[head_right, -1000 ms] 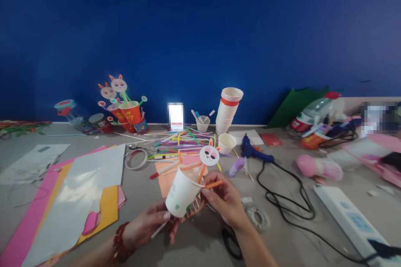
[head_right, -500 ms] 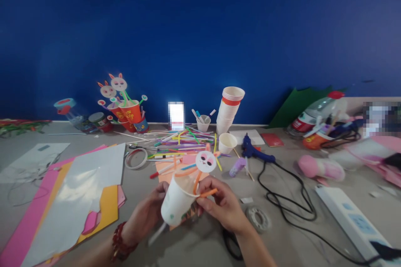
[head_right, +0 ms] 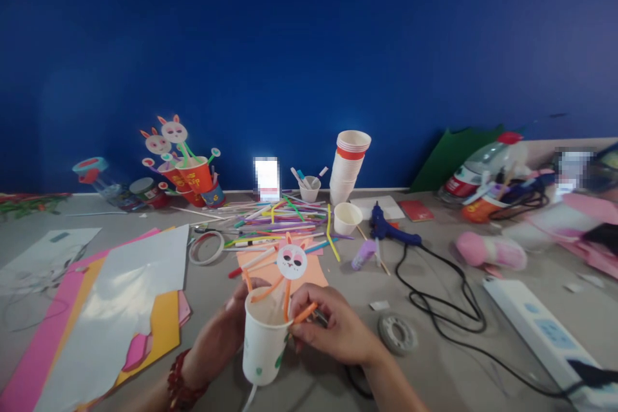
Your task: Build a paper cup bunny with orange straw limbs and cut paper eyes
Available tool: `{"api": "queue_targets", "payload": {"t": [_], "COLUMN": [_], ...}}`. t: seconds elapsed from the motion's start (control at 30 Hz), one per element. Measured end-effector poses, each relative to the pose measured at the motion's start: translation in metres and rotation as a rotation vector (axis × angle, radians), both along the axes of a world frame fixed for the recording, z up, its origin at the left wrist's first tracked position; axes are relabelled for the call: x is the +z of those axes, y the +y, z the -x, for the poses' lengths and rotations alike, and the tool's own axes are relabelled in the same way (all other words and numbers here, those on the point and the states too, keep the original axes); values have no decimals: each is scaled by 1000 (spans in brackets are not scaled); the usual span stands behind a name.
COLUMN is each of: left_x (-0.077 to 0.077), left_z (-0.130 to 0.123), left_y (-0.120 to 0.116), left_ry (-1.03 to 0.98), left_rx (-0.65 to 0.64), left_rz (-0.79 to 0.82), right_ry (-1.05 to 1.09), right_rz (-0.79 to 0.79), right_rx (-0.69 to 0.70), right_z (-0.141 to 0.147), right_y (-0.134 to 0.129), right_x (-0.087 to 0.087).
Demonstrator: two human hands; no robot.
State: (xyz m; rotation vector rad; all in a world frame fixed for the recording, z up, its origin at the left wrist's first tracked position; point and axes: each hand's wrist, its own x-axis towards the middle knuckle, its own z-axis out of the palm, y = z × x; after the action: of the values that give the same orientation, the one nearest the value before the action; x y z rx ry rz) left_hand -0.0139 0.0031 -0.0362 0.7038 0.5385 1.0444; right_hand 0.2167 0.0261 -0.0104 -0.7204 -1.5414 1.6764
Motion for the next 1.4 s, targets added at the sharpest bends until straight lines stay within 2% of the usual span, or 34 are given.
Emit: {"api": "queue_targets", "payload": {"t": [0.27,0.57,1.17,1.4], "left_x": [-2,4,4,7], "left_z": [3,2,0,-1], "left_y": [-6,-6,-7,-7], "left_ry": [54,58,0,-3], "left_rx": [-148,-109,-157,-175], "left_rz": [-91,-72,-75,-98], "right_ry": [-64,-62,-28,-18], "right_rz": [-28,-11,25,-4], "right_rx": [37,40,48,-4], "right_z": [1,2,1,1], "right_y": [-1,-1,-2,-2], "right_x": [-2,-2,0,0]}}
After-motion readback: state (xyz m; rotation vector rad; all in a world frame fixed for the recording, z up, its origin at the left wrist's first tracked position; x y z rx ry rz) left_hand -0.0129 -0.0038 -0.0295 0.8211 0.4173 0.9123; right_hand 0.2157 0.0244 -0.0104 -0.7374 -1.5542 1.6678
